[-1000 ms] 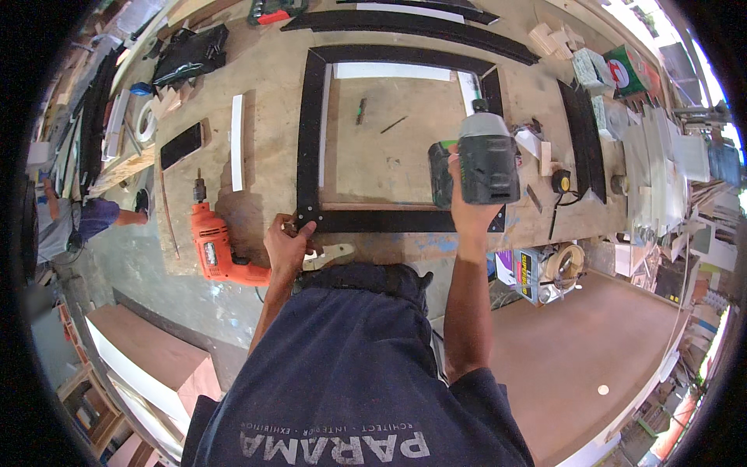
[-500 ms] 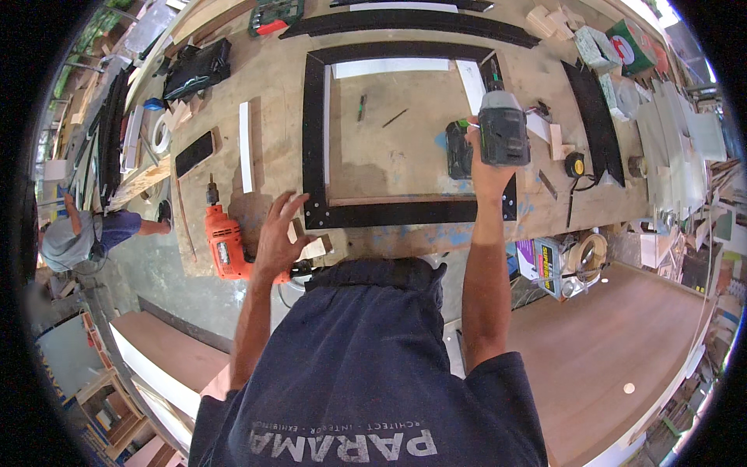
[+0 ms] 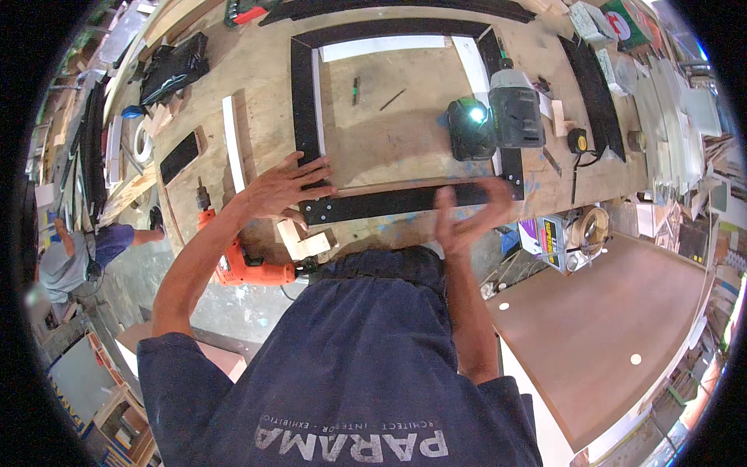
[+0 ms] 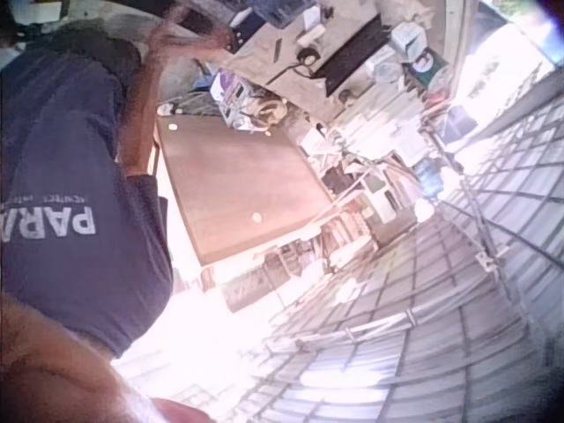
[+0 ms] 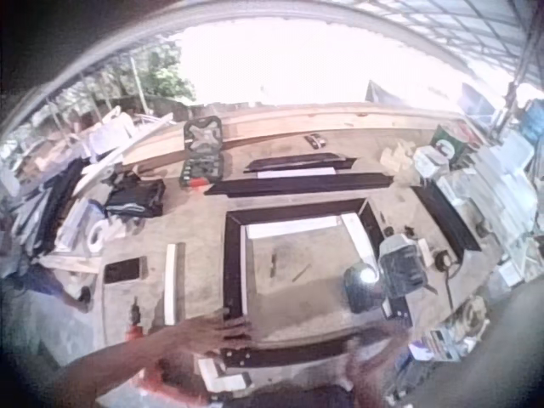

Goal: The person uses a drill to create pilot holes and an impact driver to drive screws into the corners of a black wooden frame while it sits on a workbench.

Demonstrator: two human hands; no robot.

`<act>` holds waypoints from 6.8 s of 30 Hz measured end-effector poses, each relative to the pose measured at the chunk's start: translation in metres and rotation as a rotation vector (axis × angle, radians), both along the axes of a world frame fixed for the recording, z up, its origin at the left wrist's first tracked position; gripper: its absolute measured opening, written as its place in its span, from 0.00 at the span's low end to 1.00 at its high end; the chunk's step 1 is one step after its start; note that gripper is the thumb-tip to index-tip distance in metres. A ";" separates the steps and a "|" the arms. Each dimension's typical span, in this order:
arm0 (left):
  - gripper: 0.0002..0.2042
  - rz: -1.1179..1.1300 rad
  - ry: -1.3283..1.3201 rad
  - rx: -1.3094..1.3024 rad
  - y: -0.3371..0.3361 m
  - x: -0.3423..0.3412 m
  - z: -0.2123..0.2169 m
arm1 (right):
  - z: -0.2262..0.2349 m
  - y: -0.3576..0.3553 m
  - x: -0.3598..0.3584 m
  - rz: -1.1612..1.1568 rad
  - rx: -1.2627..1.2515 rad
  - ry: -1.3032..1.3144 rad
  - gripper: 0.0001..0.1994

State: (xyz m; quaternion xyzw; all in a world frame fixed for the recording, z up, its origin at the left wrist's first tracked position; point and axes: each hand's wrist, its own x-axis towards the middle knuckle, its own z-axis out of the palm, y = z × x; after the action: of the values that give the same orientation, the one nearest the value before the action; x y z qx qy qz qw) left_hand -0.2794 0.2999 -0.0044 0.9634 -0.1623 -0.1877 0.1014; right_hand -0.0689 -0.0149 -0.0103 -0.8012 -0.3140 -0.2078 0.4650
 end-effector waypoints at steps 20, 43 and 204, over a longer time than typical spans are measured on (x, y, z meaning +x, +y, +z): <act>0.50 0.006 -0.047 -0.036 0.000 -0.010 -0.013 | -0.029 0.057 -0.065 0.644 -0.578 0.009 0.34; 0.49 0.023 -0.218 -0.278 0.004 -0.007 -0.032 | -0.034 0.054 -0.064 0.583 -0.708 0.053 0.35; 0.09 1.660 0.003 -3.099 -0.179 -0.034 0.029 | 0.160 0.064 -0.047 0.983 -1.064 0.793 0.33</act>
State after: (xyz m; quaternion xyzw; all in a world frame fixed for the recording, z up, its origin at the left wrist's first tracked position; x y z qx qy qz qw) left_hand -0.3129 0.1206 0.0251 0.1918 -0.3147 -0.2216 -0.9028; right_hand -0.1161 0.0488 0.1500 -0.6995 -0.4977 0.4941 0.1374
